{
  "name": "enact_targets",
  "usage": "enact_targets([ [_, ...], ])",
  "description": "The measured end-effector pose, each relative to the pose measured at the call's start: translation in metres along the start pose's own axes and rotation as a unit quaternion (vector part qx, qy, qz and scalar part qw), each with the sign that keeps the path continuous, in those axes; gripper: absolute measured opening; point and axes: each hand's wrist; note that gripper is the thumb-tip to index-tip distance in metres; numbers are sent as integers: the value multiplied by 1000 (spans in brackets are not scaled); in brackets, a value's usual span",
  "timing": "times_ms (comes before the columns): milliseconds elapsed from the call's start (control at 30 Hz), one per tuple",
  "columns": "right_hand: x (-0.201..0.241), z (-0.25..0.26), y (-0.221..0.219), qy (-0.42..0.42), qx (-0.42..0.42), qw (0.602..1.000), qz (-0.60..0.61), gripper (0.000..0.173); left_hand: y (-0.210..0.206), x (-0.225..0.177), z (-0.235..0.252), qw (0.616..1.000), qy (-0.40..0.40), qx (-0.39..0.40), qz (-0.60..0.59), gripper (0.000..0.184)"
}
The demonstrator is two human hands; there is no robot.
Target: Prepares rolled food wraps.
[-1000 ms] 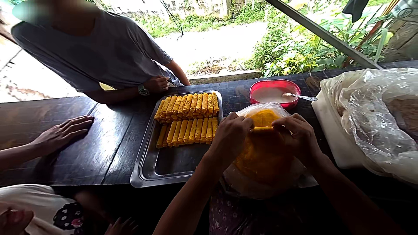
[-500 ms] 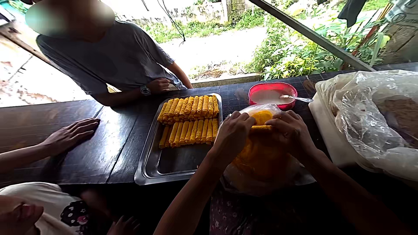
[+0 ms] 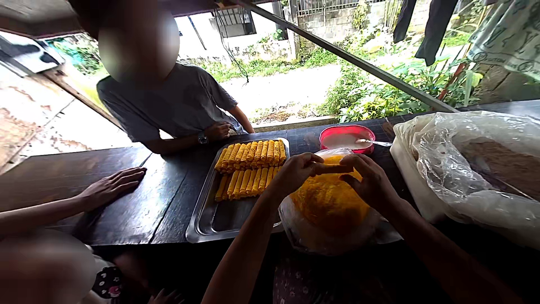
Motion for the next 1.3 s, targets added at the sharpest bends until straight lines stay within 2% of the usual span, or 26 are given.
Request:
enact_targets([
  [100, 8, -1, 0, 22, -13, 1000, 1, 14, -3, 1, -21, 999, -34, -4, 4, 22],
  [167, 14, -5, -2, 34, 5, 999, 6, 20, -15, 6, -38, 993, -90, -28, 71, 30],
  [233, 23, -10, -6, 50, 29, 998, 13, 26, -31, 12, -55, 973, -147, -85, 157, 26],
  [333, 29, -19, -2, 64, 50, 997, 11, 36, -30, 22, -77, 956, -132, -156, 211, 18],
  [400, 24, -26, 9, 54, 51, 997, 20, 37, -4, 37, -89, 950, -60, -200, 232, 17],
  [467, 13, -36, 23, 31, 58, 997, 26, 35, 37, 59, -97, 940, 77, -213, 256, 23],
  [533, 5, -46, 35, 4, 74, 997, 32, 36, 77, 90, -99, 915, 220, -231, 246, 31],
  [600, 5, -51, 43, -22, 88, 995, 31, 37, 102, 117, -93, 883, 319, -254, 232, 32],
  [667, 10, -54, 48, -36, 102, 994, 27, 37, 112, 131, -82, 857, 387, -241, 240, 32],
  [767, 16, -56, 51, -28, 117, 992, 22, 34, 111, 152, -68, 851, 414, -200, 254, 33],
  [900, 17, -66, 50, 3, 67, 998, -6, 24, 103, 172, -72, 865, 357, -200, 292, 29],
  [1000, 24, -72, 43, 1, 39, 999, -7, 22, 99, 159, -76, 854, 353, -197, 326, 29],
  [1033, 27, -75, 37, 3, 36, 999, -5, 22, 94, 148, -79, 862, 317, -212, 334, 33],
  [1100, 33, -81, 25, 13, 37, 999, -9, 24, 76, 116, -85, 900, 168, -231, 330, 38],
  [1167, 37, -88, 14, 30, 60, 997, -26, 31, 48, 82, -89, 938, 1, -198, 284, 34],
  [1233, 39, -93, 7, 48, 86, 993, -58, 33, 14, 61, -91, 949, -154, -137, 238, 21],
  [1300, 40, -95, 4, 56, 86, 992, -76, 27, -14, 46, -91, 942, -245, -68, 218, 22],
])
Point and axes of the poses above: each hand's wrist, its own z-axis towards the middle knuckle, its own y-axis out of the back of the hand, x = y × z, and after that the axes turned 1 degree about z, right-handed
